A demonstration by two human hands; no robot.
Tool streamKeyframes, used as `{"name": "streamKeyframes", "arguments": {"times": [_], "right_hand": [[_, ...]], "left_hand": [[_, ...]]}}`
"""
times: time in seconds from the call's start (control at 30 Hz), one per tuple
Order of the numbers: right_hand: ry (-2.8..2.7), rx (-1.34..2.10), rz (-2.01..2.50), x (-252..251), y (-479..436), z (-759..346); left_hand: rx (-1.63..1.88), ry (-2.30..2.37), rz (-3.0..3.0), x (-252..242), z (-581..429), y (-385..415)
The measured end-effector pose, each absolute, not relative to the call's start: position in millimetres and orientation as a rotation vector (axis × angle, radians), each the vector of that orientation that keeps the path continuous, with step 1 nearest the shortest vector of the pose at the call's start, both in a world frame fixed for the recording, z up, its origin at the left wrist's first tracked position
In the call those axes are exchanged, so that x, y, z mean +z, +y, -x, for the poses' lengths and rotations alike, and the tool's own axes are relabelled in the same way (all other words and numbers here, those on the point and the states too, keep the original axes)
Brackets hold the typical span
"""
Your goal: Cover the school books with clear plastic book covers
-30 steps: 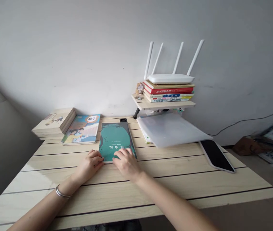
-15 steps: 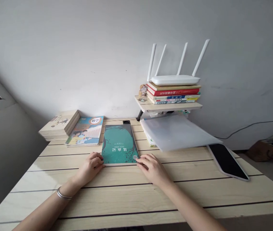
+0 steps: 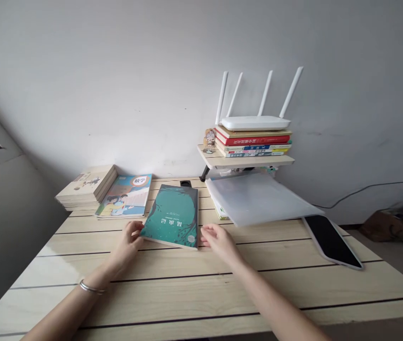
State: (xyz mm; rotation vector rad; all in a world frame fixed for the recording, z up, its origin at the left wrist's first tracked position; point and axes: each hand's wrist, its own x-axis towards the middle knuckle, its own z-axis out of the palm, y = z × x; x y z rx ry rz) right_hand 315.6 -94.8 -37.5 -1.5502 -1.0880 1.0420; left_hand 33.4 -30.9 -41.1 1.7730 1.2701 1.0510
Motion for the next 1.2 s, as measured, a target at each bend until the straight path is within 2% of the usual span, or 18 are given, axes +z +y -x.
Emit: {"name": "streamKeyframes", "arguments": {"times": [0.13,0.3,0.53,0.6,0.73,0.8,0.93,1.2], "right_hand": [[-0.894,1.295,1.601,-20,-68,-316],[-0.993,1.395,1.752,-18,-64,-296],[-1.278,1.655,1.621,-31,-115,-266],[-1.506,1.398,1.606,-30,-126,-272],[-1.791,0.463,1.481,-29,-127,-303],[-1.794,0.229,1.486,-33,-119,-319],[-1.885,0.201,1.556,-49,-107,-338],[-2.035,0.192,1.520,-60,-128,-347]], "left_hand": [[0.973,1.497,-1.356,-26,-40,-18],[0.634,1.515,-1.479,-2,-46,-6],[0.503,1.508,-1.560,14,-32,7],[0.442,1.428,-1.667,20,-22,12],[0.438,1.313,-1.888,34,-12,21],[0.496,1.295,-1.967,40,-17,25],[0.612,1.287,-2.057,40,-37,37],[0.738,1.307,-2.110,9,-54,54]]}}
